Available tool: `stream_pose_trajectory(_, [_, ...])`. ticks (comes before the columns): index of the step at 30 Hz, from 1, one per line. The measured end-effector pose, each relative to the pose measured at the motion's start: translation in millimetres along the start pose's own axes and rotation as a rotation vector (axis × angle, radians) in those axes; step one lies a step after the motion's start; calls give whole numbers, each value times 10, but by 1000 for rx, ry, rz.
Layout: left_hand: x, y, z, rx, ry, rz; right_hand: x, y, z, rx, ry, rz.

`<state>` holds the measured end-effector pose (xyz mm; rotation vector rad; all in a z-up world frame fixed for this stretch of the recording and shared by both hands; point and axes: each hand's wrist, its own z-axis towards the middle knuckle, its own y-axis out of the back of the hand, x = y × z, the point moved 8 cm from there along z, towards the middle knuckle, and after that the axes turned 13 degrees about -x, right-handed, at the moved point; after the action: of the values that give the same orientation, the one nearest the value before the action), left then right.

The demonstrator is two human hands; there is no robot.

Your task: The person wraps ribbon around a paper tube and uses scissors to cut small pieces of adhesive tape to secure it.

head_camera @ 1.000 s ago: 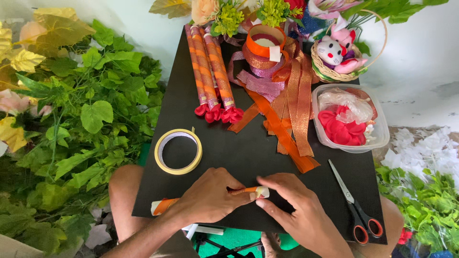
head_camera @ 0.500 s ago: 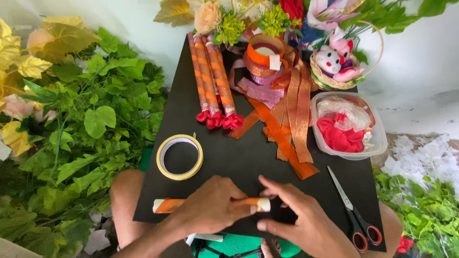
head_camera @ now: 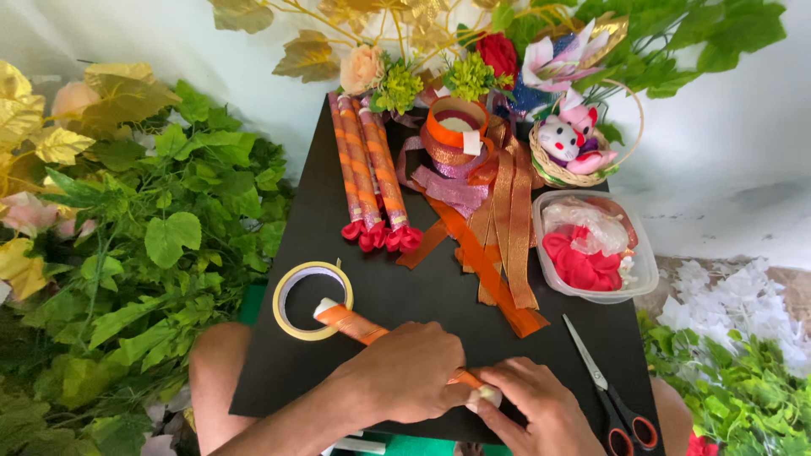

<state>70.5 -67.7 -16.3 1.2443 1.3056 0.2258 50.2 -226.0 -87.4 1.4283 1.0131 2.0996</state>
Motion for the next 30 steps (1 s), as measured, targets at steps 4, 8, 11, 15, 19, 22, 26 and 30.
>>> stream_pose_trajectory(4, [-68,173,-25,-136,-28,-82,-38,82,45,4,-239,249])
stream_pose_trajectory(8, [-81,783,-369,-719,-199,-327,-523,-82,-163,-16,-496,594])
stream_pose_trajectory(11, [238,1137,-727,-1025,-145,-259,-666,68,-173,-129,-713,716])
stream_pose_trajectory(15, [1256,849,-881,-894,284,176,-515,524,33,-385,-733,325])
stream_pose_trajectory(19, [1529,644,-826,-728,327,224,-413,596,259,-475,-389,-23])
stream_pose_trajectory(22, [1616,524,-754,-595,425,205,-473,470,342,-498,-226,-208])
stream_pose_trajectory(26, [1643,476,-665,-571,371,201,-537,302,374,-458,-154,-375])
stream_pose_trajectory(30, [1642,487,-627,-615,326,186,-481,253,376,-441,-139,-447])
